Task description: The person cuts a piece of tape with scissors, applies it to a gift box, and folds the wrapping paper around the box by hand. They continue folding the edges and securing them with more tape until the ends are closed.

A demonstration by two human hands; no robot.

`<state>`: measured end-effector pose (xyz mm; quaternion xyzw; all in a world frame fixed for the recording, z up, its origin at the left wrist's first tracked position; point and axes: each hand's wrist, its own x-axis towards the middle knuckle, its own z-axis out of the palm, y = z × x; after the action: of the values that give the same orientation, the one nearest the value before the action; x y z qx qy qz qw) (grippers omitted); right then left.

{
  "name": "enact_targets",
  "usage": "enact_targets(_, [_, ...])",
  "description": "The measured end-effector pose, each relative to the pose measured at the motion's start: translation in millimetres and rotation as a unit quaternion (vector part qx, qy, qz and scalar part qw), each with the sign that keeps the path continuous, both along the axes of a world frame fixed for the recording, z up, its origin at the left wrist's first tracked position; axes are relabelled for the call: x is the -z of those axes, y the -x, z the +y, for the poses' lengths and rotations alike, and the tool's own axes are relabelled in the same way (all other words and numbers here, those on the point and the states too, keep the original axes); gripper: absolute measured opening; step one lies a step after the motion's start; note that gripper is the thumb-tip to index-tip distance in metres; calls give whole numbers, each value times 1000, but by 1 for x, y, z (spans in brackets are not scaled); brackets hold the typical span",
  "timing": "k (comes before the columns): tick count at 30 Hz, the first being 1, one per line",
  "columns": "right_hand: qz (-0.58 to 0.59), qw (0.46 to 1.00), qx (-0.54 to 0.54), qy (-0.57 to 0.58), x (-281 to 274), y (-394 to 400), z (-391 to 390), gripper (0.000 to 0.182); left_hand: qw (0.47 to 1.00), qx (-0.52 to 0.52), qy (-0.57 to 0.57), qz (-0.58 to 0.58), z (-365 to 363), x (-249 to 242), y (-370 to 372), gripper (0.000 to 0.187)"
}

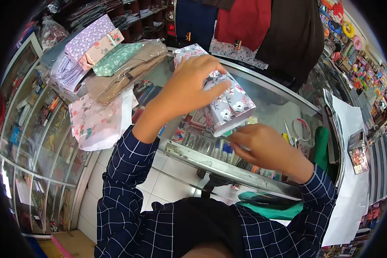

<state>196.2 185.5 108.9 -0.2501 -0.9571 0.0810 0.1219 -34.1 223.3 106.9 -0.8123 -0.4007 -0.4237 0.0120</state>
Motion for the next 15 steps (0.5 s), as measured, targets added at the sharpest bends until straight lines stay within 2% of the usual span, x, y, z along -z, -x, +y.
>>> enact_targets(1, [-42,998,13,47,-16,-6,-1,12,1000,-8,5,16,-1,2,-3,34])
enact_targets(2, [45,998,-35,-34,-26,-9,6,13,997,-11,75,32,-6,1,-2,35])
enact_targets(4, [90,994,2,-57,-39,-11,30,18,999,-10,52,12,-7,15,-6,35])
enact_targets(7, [154,979,-81,-105,-34,0,77,27,1000,-15,24,10,-7,29,-9,45])
enact_targets(10, [153,976,-151,-34,-16,17,111,37,998,-16,39,-50,-6,33,-11,52])
enact_targets(13, [183,969,-168,12,-5,32,125,39,992,-12,64,-112,-4,35,-9,61])
enact_targets(15, [153,978,-137,36,-5,33,126,42,987,1,59,-147,-6,35,-9,64])
